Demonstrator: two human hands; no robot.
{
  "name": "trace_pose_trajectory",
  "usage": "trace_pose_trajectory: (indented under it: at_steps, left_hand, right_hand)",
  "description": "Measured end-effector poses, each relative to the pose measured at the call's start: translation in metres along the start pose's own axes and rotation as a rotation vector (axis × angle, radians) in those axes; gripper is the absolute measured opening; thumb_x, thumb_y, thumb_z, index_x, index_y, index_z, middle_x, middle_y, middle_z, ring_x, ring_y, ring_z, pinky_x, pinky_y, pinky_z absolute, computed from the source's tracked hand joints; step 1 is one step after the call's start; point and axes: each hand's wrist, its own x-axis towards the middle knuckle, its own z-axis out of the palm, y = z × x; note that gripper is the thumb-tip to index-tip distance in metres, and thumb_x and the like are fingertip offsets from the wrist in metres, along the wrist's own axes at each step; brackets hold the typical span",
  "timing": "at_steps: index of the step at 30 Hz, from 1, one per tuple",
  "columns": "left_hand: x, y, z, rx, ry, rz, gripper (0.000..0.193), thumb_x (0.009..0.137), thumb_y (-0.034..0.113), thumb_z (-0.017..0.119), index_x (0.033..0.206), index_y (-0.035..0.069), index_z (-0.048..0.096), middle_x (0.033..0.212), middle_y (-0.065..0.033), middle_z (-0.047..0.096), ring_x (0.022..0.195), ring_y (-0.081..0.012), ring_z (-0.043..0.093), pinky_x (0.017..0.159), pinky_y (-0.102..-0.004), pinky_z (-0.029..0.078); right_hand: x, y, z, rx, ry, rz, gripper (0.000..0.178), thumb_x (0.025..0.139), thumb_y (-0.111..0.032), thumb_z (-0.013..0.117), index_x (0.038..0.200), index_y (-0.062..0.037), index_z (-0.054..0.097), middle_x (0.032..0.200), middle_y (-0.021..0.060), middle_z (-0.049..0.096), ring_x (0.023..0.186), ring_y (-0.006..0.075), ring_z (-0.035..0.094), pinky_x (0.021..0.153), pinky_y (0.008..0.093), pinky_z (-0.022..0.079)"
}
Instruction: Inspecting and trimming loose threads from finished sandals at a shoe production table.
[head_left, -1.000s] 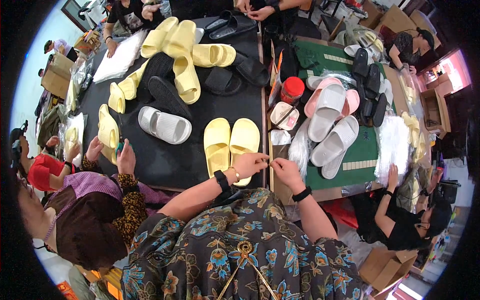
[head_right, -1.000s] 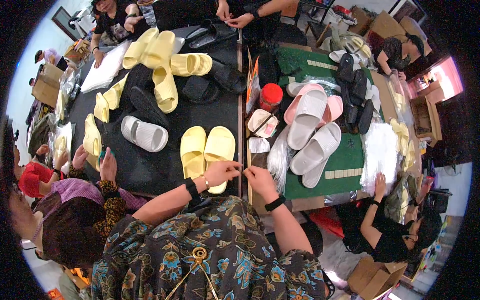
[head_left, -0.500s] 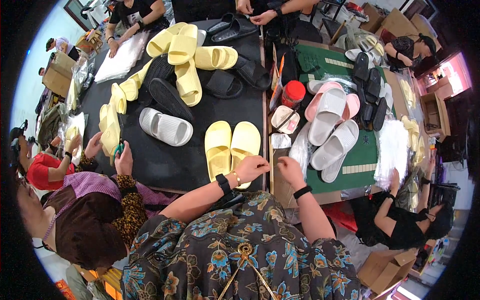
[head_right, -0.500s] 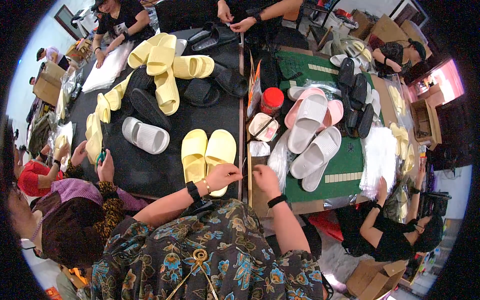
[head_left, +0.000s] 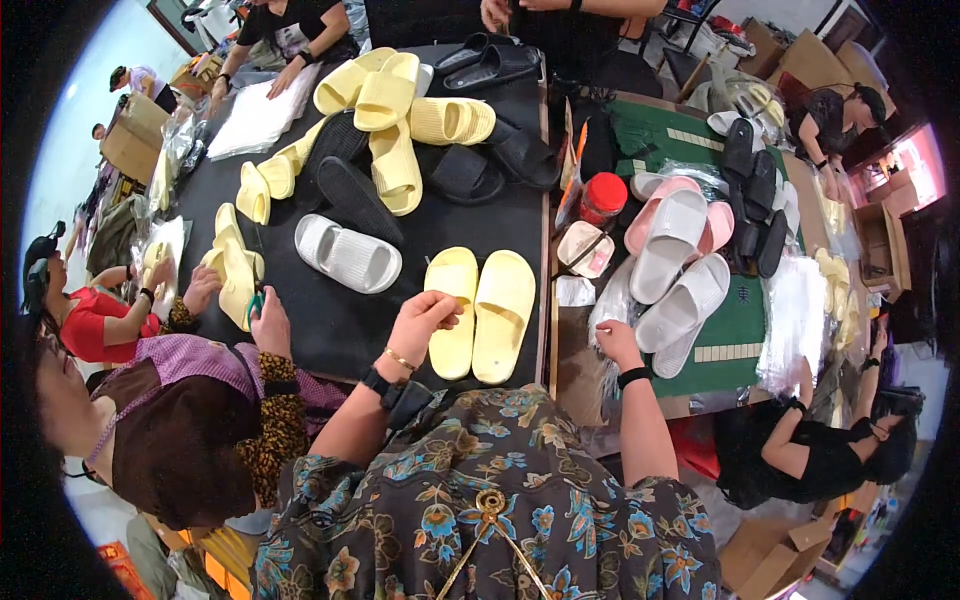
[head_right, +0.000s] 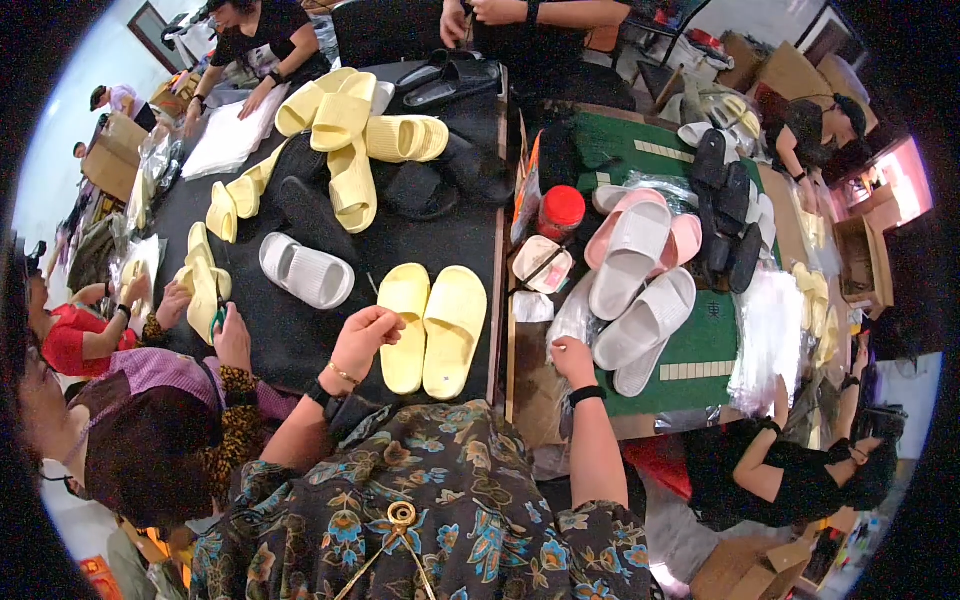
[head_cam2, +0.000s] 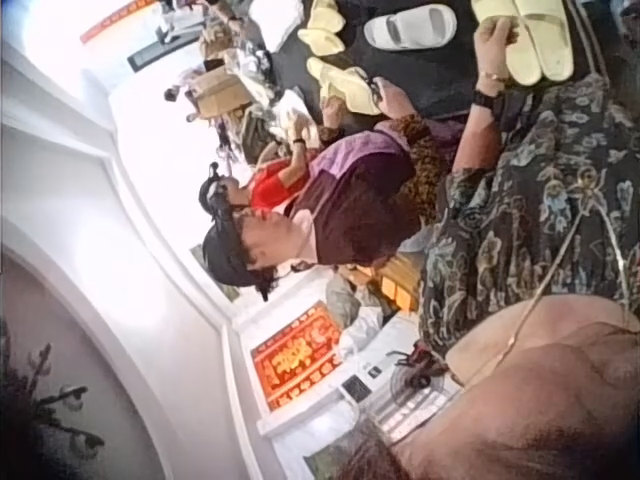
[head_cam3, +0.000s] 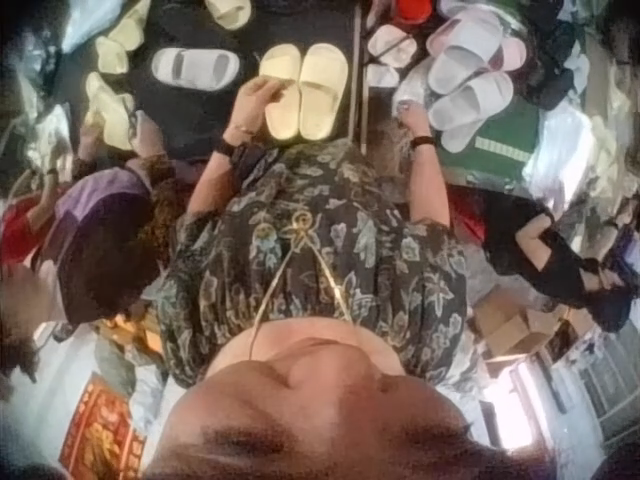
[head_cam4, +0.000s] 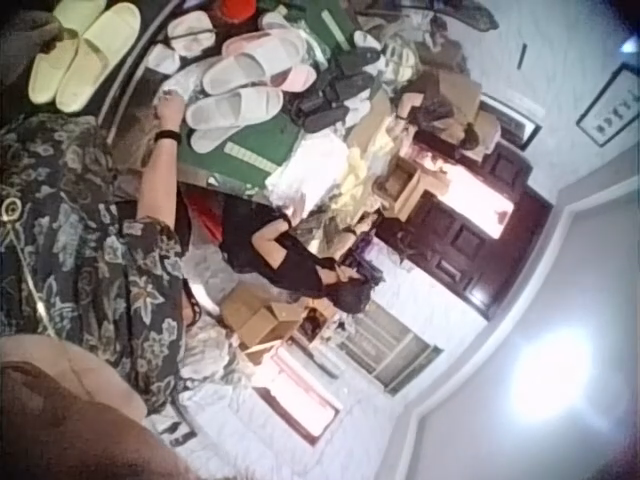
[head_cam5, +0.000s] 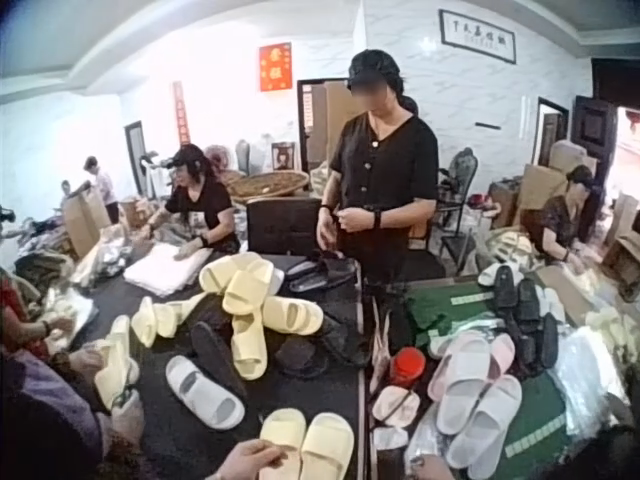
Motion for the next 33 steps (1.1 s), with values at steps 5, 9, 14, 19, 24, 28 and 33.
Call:
trace_pose_trajectory:
  at_steps: [5, 9, 14, 19, 24, 28, 33]
  left_hand:
    - [-0.011, -0.012, -0.013, -0.055, 0.074, -0.014, 0.016, 0.092, 0.017, 0.054, 0.091, 0.002, 0.060, 0.083, -0.0035, 0.063, 0.070, -0.0098, 0.057, 0.067, -0.0237, 0.047]
    - [-0.014, -0.015, -0.003, -0.075, 0.087, -0.054, 0.016, 0.092, 0.017, 0.054, 0.092, 0.002, 0.061, 0.083, -0.0040, 0.063, 0.070, -0.0100, 0.056, 0.067, -0.0242, 0.047]
    - [-0.016, -0.001, 0.009, -0.105, 0.070, -0.035, 0.016, 0.092, 0.017, 0.054, 0.092, 0.003, 0.060, 0.082, -0.0034, 0.062, 0.069, -0.0098, 0.055, 0.066, -0.0240, 0.047]
    - [-0.015, 0.003, -0.011, -0.140, 0.123, 0.000, 0.015, 0.093, 0.017, 0.053, 0.091, 0.003, 0.059, 0.081, -0.0024, 0.061, 0.070, -0.0096, 0.055, 0.066, -0.0245, 0.047]
    - [-0.020, 0.008, -0.012, -0.151, 0.142, 0.005, 0.016, 0.092, 0.018, 0.054, 0.090, 0.004, 0.060, 0.080, -0.0020, 0.061, 0.068, -0.0093, 0.055, 0.065, -0.0240, 0.047]
    - [-0.019, 0.011, -0.001, -0.115, 0.153, -0.012, 0.015, 0.093, 0.017, 0.053, 0.089, 0.004, 0.060, 0.078, -0.0018, 0.060, 0.067, -0.0096, 0.055, 0.064, -0.0241, 0.046]
    - [-0.017, 0.012, -0.010, -0.141, 0.165, 0.004, 0.015, 0.092, 0.017, 0.054, 0.087, 0.005, 0.061, 0.075, -0.0009, 0.061, 0.064, -0.0081, 0.054, 0.061, -0.0219, 0.045]
  right_hand:
    - [-0.023, -0.089, -0.020, 0.426, -0.082, -0.080, 0.022, 0.083, -0.014, 0.057, 0.100, -0.0026, 0.065, 0.066, 0.0050, 0.064, 0.059, 0.0137, 0.061, 0.058, 0.0268, 0.049]
    - [-0.052, -0.159, -0.010, 0.598, -0.371, -0.157, 0.036, 0.088, -0.018, 0.056, 0.120, -0.0006, 0.053, 0.069, 0.0049, 0.061, 0.059, 0.0106, 0.058, 0.055, 0.0260, 0.047]
    - [-0.075, -0.191, 0.019, 0.536, -0.676, -0.225, 0.029, 0.090, -0.022, 0.053, 0.111, -0.0019, 0.057, 0.064, 0.0015, 0.058, 0.050, 0.0075, 0.048, 0.045, 0.0222, 0.037]
    - [-0.080, -0.192, 0.006, 0.384, -0.523, -0.311, 0.027, 0.091, -0.021, 0.049, 0.093, 0.0022, 0.061, 0.066, 0.0048, 0.061, 0.060, 0.0122, 0.058, 0.056, 0.0276, 0.046]
    - [-0.080, -0.194, -0.009, 0.554, -0.515, -0.232, 0.029, 0.091, -0.020, 0.051, 0.112, -0.0002, 0.056, 0.067, 0.0027, 0.058, 0.059, 0.0093, 0.057, 0.054, 0.0253, 0.045]
    - [-0.087, -0.202, 0.000, 0.627, -0.704, -0.218, 0.032, 0.092, -0.021, 0.051, 0.117, -0.0011, 0.053, 0.067, 0.0029, 0.058, 0.059, 0.0085, 0.056, 0.055, 0.0236, 0.045]
    - [-0.095, -0.206, 0.002, 0.524, -0.829, -0.212, 0.023, 0.090, -0.020, 0.052, 0.088, -0.0005, 0.063, 0.069, 0.0058, 0.062, 0.061, 0.0138, 0.061, 0.056, 0.0272, 0.046]
